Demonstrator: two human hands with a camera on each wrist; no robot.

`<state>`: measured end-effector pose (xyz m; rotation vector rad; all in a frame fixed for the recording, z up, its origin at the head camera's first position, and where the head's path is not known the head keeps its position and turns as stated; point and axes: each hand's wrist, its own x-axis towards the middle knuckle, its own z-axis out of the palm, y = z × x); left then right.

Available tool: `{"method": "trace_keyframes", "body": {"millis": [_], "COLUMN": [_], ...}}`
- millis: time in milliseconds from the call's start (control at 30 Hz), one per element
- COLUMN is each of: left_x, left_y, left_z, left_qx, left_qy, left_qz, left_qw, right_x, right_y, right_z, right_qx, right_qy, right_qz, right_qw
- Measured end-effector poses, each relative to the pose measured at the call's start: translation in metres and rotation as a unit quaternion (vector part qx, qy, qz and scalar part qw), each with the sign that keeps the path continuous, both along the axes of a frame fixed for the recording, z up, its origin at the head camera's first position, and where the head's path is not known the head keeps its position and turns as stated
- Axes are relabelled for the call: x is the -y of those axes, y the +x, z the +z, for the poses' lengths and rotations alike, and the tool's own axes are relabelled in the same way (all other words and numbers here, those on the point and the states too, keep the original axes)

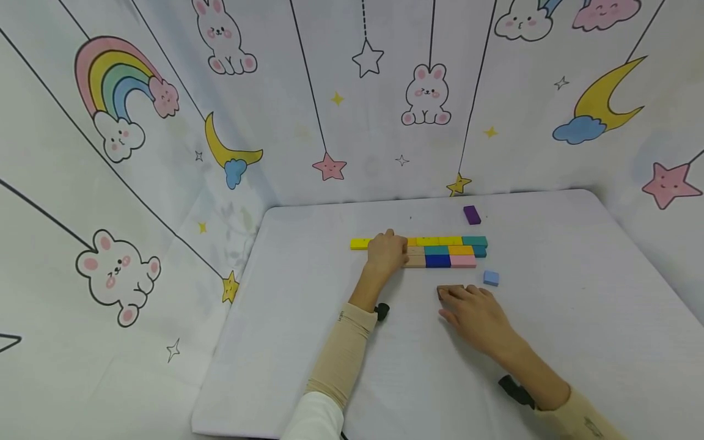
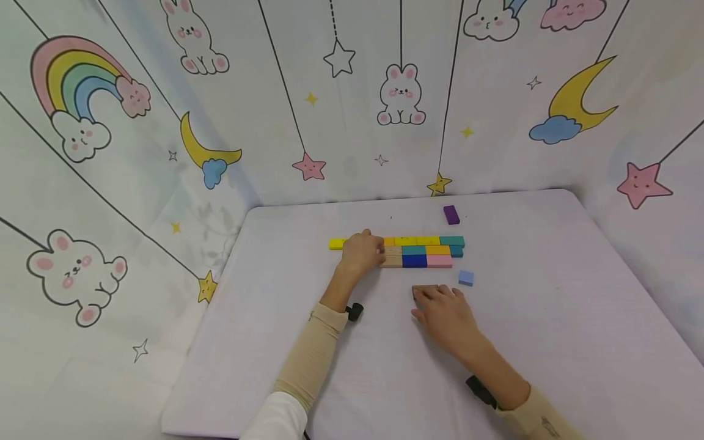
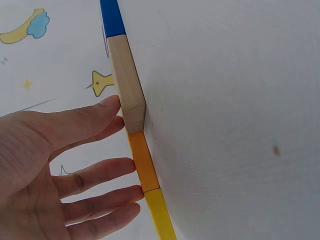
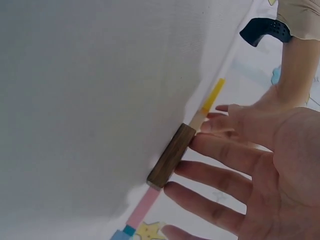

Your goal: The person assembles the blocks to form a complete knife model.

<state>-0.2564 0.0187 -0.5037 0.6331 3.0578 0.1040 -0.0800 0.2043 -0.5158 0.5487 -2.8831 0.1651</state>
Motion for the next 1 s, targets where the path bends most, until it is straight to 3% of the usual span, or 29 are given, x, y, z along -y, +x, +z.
{"method": "trace_keyframes", "body": {"millis": [367,1000], "left_x": [0.001,0.001], "left_y": [-0.001,-0.001], "left_z": [-0.002,0.001], "left_qx": [-0.005,0.006], "left_qy": [-0.001,-0.003], "left_qz": [-0.002,0.002], "left_qw": [1.0,1.0], "right_x": [0.015,0.033], "right_y": [-0.015,-0.036], "right_z": [-0.003,0.0], "right_qx": [-0.014,0.004], "right_qy": [0.011,0.014], "right_qz": [0.026,0.035], "right_qw": [0.9995,0.9993]}}
